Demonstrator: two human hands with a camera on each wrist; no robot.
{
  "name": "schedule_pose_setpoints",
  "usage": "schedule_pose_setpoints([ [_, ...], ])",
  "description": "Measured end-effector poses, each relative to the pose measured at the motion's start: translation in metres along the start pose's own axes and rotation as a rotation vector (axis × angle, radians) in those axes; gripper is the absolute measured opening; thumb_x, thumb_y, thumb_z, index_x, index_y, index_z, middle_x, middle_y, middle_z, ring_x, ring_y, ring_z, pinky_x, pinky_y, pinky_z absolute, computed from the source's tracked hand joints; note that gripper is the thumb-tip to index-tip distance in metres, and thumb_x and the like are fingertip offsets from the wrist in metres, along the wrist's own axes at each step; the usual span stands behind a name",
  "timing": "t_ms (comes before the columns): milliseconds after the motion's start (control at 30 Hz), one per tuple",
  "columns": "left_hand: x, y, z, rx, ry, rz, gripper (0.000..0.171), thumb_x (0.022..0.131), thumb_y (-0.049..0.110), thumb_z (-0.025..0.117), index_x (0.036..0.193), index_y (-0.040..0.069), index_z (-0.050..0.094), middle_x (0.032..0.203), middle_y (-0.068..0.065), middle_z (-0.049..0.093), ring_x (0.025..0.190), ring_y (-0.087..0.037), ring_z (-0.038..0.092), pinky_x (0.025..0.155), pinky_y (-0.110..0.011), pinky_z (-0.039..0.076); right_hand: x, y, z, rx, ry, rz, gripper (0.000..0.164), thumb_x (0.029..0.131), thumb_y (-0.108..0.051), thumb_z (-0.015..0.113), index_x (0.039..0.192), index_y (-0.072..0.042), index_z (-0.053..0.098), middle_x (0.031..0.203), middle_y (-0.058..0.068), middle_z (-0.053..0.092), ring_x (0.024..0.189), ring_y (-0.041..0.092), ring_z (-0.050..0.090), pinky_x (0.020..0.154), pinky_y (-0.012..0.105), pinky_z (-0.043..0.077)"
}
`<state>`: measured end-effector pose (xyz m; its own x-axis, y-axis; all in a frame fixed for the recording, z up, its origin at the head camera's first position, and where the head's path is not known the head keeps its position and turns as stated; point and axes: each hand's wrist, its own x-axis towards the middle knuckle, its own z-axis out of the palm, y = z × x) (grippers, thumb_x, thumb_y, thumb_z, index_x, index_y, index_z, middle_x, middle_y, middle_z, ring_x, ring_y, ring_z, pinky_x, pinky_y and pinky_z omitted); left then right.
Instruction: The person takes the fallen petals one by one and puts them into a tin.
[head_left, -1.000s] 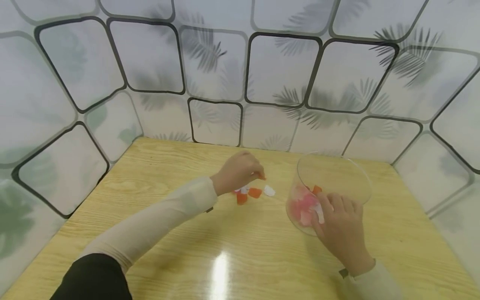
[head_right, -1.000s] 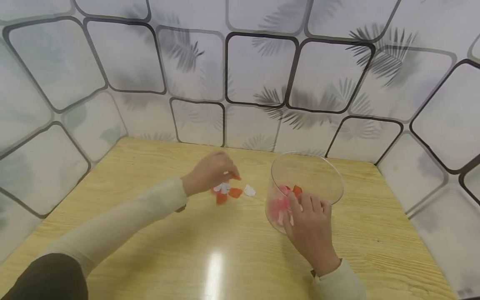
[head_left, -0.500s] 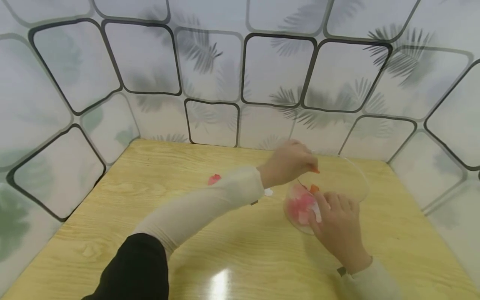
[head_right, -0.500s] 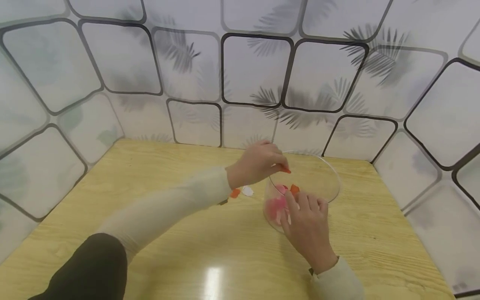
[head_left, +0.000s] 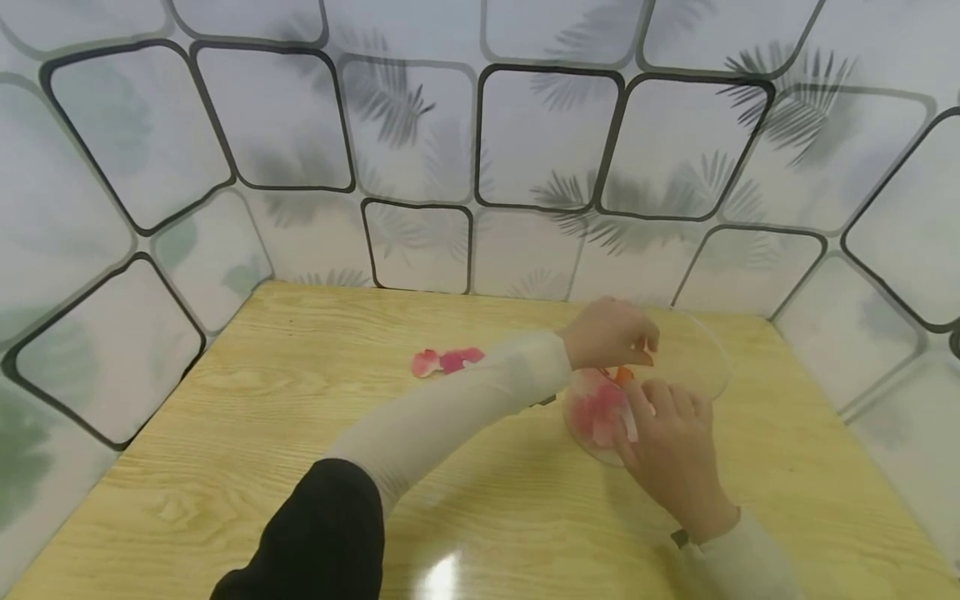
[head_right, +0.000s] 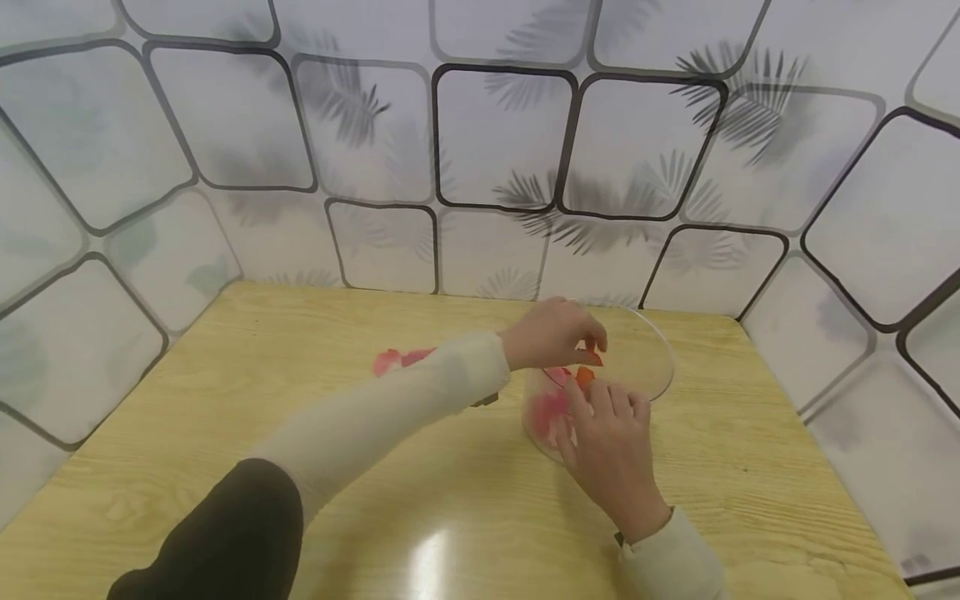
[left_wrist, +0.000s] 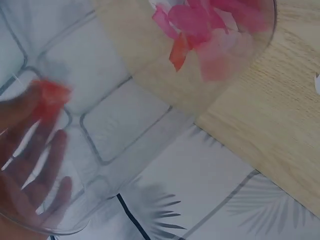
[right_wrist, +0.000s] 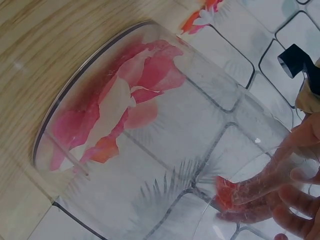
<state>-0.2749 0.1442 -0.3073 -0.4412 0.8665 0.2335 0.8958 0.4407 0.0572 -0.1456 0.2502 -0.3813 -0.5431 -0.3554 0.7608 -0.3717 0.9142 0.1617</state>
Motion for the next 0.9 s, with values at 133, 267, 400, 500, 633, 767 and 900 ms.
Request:
schedule_pose_setpoints([
  [133,0.002,0.001,0.0,-0.02,-0.075,-0.028,0.059,0.083,0.036,0.07,0.137,0.026,0.048,0.128,0.008,0.06,0.114,-0.008,0.057,0.097,-0.022,0.043,0.0,0.001,-0.001,-0.012,-0.03,-0.003,0.042,0.089,-0.034,0.033,0.102,0.0,0.055,0.081,0.015,0.051,0.073,0.034,0.049,0.066,0.046,0.034],
  [267,0.003,0.0,0.001,-0.033,-0.03,-0.02,0.062,0.087,0.036,0.065,0.142,0.026,0.04,0.135,0.006,0.055,0.118,-0.011,0.055,0.1,-0.024,0.042,0.0,0.001,-0.001,-0.012,-0.022,-0.005,0.044,0.091,-0.035,0.031,0.102,0.0,0.055,0.081,0.015,0.051,0.073,0.034,0.049,0.066,0.046,0.033],
  [400,-0.002,-0.003,0.001,-0.072,0.156,-0.005,0.052,0.092,0.029,0.058,0.141,0.02,0.042,0.133,0.002,0.056,0.12,-0.012,0.054,0.103,-0.024,0.04,0.001,0.001,0.0,-0.005,-0.02,0.004,0.044,0.091,-0.035,0.032,0.103,0.0,0.056,0.082,0.016,0.052,0.075,0.035,0.05,0.066,0.046,0.033],
  [500,-0.012,-0.007,-0.001,-0.099,0.325,-0.02,0.044,0.094,0.023,0.055,0.137,0.017,0.047,0.13,0.0,0.059,0.12,-0.013,0.054,0.104,-0.023,0.039,0.001,0.0,0.001,0.006,-0.02,0.005,0.042,0.089,-0.034,0.035,0.105,-0.001,0.056,0.083,0.016,0.053,0.076,0.035,0.05,0.066,0.045,0.033],
  [633,-0.038,-0.015,-0.001,-0.138,0.465,-0.024,0.034,0.093,0.018,0.054,0.127,0.013,0.055,0.123,-0.002,0.06,0.117,-0.014,0.055,0.105,-0.022,0.038,0.001,-0.001,0.003,0.019,0.005,-0.005,0.039,0.085,-0.031,0.04,0.103,-0.001,0.056,0.083,0.016,0.054,0.075,0.035,0.05,0.065,0.045,0.033],
  [767,-0.072,-0.028,0.005,-0.151,0.452,0.024,0.028,0.091,0.012,0.057,0.119,0.01,0.059,0.117,-0.004,0.061,0.113,-0.017,0.056,0.101,-0.024,0.042,-0.001,0.0,0.003,0.005,0.006,-0.002,0.039,0.083,-0.031,0.042,0.103,-0.001,0.057,0.083,0.016,0.054,0.075,0.035,0.051,0.065,0.045,0.033],
  [900,-0.112,-0.044,0.014,-0.087,0.289,0.066,0.039,0.087,0.012,0.062,0.125,0.009,0.055,0.114,-0.006,0.061,0.108,-0.018,0.057,0.097,-0.029,0.045,-0.001,0.001,0.002,0.0,-0.01,0.007,0.04,0.081,-0.031,0.044,0.104,-0.001,0.057,0.084,0.016,0.054,0.075,0.034,0.05,0.065,0.044,0.033],
])
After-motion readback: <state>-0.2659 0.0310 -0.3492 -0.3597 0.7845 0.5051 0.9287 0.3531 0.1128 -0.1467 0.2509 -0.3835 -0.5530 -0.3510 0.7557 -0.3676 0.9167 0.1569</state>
